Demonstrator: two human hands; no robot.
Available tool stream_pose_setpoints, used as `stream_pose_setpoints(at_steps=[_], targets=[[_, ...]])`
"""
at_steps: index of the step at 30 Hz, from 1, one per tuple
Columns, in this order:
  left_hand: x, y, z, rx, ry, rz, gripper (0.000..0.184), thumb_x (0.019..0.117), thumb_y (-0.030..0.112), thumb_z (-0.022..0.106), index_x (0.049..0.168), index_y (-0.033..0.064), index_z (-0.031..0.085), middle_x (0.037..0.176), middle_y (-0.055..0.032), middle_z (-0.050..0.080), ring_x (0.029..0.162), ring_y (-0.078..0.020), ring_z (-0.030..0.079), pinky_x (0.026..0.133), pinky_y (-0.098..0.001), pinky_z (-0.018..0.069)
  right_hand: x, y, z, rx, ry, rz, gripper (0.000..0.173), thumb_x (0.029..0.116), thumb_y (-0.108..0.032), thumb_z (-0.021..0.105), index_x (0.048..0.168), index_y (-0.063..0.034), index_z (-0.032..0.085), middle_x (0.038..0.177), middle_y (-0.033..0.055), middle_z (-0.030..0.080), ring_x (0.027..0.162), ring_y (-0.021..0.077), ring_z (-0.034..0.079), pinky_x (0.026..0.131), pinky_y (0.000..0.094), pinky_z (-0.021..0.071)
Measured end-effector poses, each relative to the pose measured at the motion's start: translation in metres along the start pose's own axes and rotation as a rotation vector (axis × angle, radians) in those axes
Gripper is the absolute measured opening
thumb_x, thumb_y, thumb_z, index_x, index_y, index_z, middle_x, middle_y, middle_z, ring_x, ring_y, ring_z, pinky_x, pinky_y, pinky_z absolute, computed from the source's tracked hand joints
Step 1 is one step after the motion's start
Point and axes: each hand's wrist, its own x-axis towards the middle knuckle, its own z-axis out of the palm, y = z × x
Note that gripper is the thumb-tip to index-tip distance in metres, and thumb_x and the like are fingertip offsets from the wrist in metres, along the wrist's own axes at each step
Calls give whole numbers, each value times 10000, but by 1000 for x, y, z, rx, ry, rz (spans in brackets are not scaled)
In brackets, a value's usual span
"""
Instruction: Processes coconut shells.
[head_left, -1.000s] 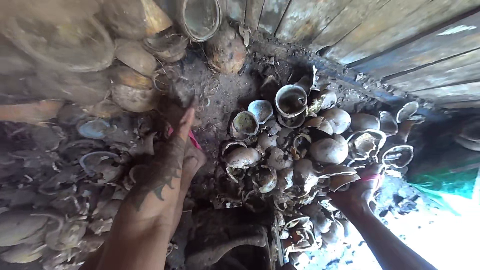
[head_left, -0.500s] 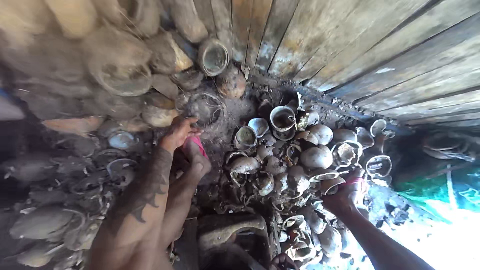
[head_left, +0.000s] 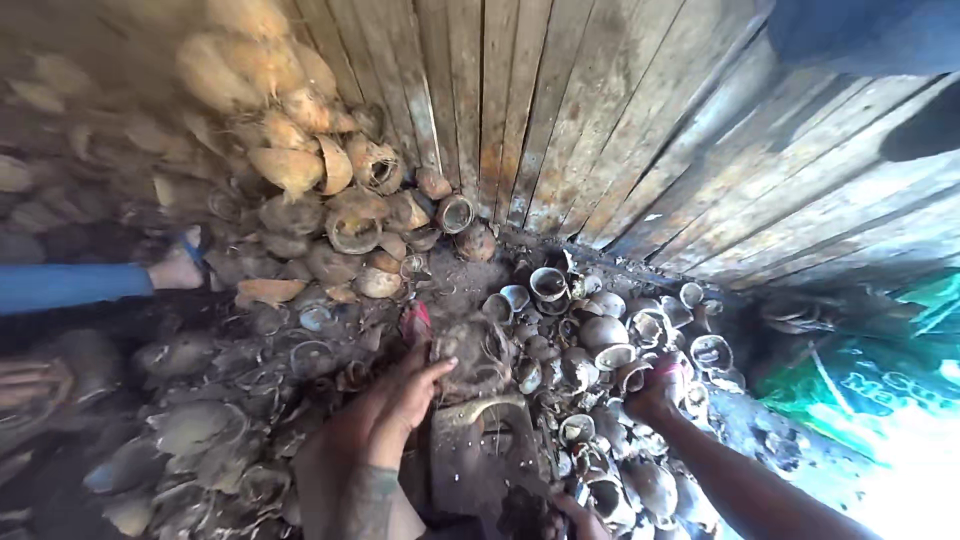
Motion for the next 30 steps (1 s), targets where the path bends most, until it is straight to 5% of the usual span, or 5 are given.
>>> stream_pose_setpoints(at_steps=[8, 11, 13, 17, 30], targets=[[-82, -59, 16, 337, 8, -170, 474, 1011, 400, 636, 1317, 38, 633, 1294, -112, 654, 1128, -184, 628, 951, -388, 529, -16, 29, -47, 77, 23, 132, 53, 1020, -5, 458, 971, 9, 475, 678, 20, 481, 476, 9, 461, 479, 130, 472], [-75, -79, 33, 525, 62, -146, 514, 1039, 463, 568, 1253, 4, 654, 1142, -177, 670, 922, -244, 660, 785, -423, 566, 28, 159, -119, 286, -60, 140, 171, 1081, -161, 465, 1036, -13, 537, 637, 21, 557, 494, 68, 551, 480, 229, 520], [-67, -94, 43, 663, 111, -44, 509, 1044, 481, 536, 1274, 45, 662, 1194, -158, 684, 1074, -246, 667, 953, -458, 538, 39, 208, -138, 289, 19, 161, 114, 1069, -140, 499, 1077, -31, 532, 609, 37, 533, 466, 112, 530, 452, 271, 506], [-94, -66, 87, 783, 58, -54, 573, 1074, 371, 513, 1474, -37, 471, 1449, -252, 545, 1375, -345, 515, 1184, -479, 361, 24, 204, -137, 197, 116, 68, 33, 1005, -33, 562, 1011, -29, 530, 584, 35, 512, 430, 110, 482, 436, 281, 486], [-58, -90, 62, 925, 110, 15, 616, 1100, 490, 340, 1205, -3, 694, 1099, -233, 705, 1100, -360, 664, 999, -569, 481, 0, 176, -130, 154, 134, -160, 130, 915, -6, 651, 1002, -15, 555, 602, 44, 539, 418, 108, 478, 412, 283, 485]])
